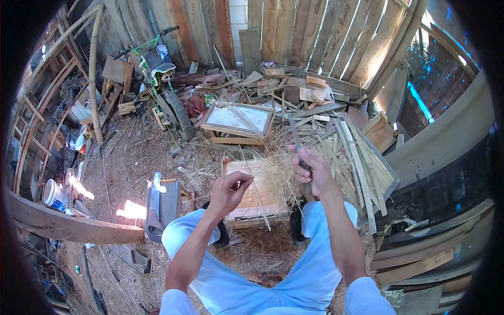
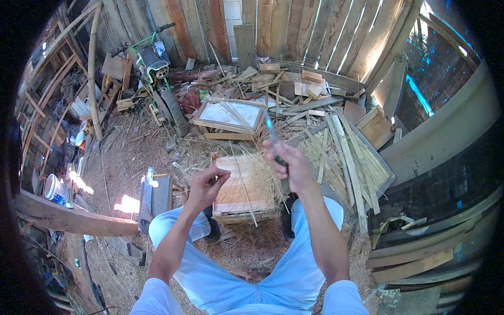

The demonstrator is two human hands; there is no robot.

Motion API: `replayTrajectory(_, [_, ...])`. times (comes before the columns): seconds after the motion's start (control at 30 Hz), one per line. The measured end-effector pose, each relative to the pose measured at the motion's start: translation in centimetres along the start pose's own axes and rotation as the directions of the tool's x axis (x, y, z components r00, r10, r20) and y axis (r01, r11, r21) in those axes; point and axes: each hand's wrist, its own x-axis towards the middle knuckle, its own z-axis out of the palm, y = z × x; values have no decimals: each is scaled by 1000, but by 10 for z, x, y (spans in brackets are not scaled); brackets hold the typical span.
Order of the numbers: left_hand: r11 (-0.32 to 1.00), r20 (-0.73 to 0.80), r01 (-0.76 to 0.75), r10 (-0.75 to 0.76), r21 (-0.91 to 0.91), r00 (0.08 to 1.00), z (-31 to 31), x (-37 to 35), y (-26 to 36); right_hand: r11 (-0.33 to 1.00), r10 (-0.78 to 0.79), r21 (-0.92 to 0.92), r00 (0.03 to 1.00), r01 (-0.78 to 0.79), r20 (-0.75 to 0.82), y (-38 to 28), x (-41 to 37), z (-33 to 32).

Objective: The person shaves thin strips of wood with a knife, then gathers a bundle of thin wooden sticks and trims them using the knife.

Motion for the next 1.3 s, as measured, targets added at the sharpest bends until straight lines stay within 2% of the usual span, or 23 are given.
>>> replayTrajectory(0.03, [998,-50,-53,52,-19,997,3,1,0,1000,-1,-4,1000,1,0,5,-2,6])
replayTrajectory(0.1, [1000,-18,-30,30,-7,999,3,2,8,970,219,-123,973,-210,73,20,-4,24])
replayTrajectory(0.2, [1000,26,23,-23,-8,999,2,1,7,964,252,-125,957,-234,146,39,-2,37])
replayTrajectory(0.23, [998,34,52,-51,-25,998,2,1,5,958,264,-147,957,-245,123,34,0,34])
replayTrajectory(0.27, [998,36,54,-53,-23,998,1,-1,3,959,264,-143,957,-246,123,30,2,30])
replayTrajectory(0.37, [998,7,25,-25,-64,1000,-4,1,3,979,123,-162,992,-124,-14,10,1,16])
replayTrajectory(0.4, [996,37,71,-69,-57,997,-8,1,6,978,125,-165,992,-125,-13,3,0,9])
replayTrajectory(0.47, [992,67,116,-112,-51,991,-16,1,7,991,-12,-133,995,-1,-99,-11,-2,-7])
replayTrajectory(0.5, [995,59,91,-89,-43,994,-20,0,6,991,-11,-134,995,-2,-100,-18,-3,-14])
replayTrajectory(0.57, [997,47,67,-65,-35,997,-24,0,8,991,-134,-24,988,132,-79,-31,-4,-23])
replayTrajectory(0.63, [985,118,166,-170,42,978,-27,0,13,992,-129,-30,986,126,-103,-32,-5,-21])
replayTrajectory(0.77, [988,88,152,-150,-12,985,-19,1,7,996,-73,-62,990,65,-123,-22,-6,-11])
replayTrajectory(0.83, [997,47,58,-55,-48,997,-9,3,6,987,79,-139,997,-78,0,-5,-7,7])
replayTrajectory(0.9, [996,65,57,-53,-70,997,0,5,7,966,215,-169,972,-198,90,23,-4,23])
replayTrajectory(0.93, [994,76,62,-56,-92,996,4,4,6,967,210,-165,974,-194,87,34,-3,30])
replayTrajectory(0.97, [988,23,18,-15,-156,1000,10,3,-3,964,224,-173,967,-202,121,45,-2,36])
replayTrajectory(1.07, [992,-3,23,-23,-124,1000,6,1,-4,963,242,-162,953,-214,180,45,2,31])
replayTrajectory(1.13, [994,39,72,-69,-81,997,-1,2,6,957,243,-190,962,-218,122,35,3,24])
replayTrajectory(1.17, [992,79,117,-114,-36,990,-4,3,9,966,196,-182,979,-183,56,30,2,21])
replayTrajectory(1.2, [992,76,120,-117,-39,990,-6,2,7,965,201,-184,978,-188,55,23,2,15])
replayTrajectory(1.27, [987,86,151,-145,-63,986,-12,1,3,992,62,-108,998,-62,-9,4,1,-1])
replayTrajectory(1.3, [985,75,143,-136,-101,988,-14,-1,3,992,63,-109,998,-64,-8,-5,0,-8])
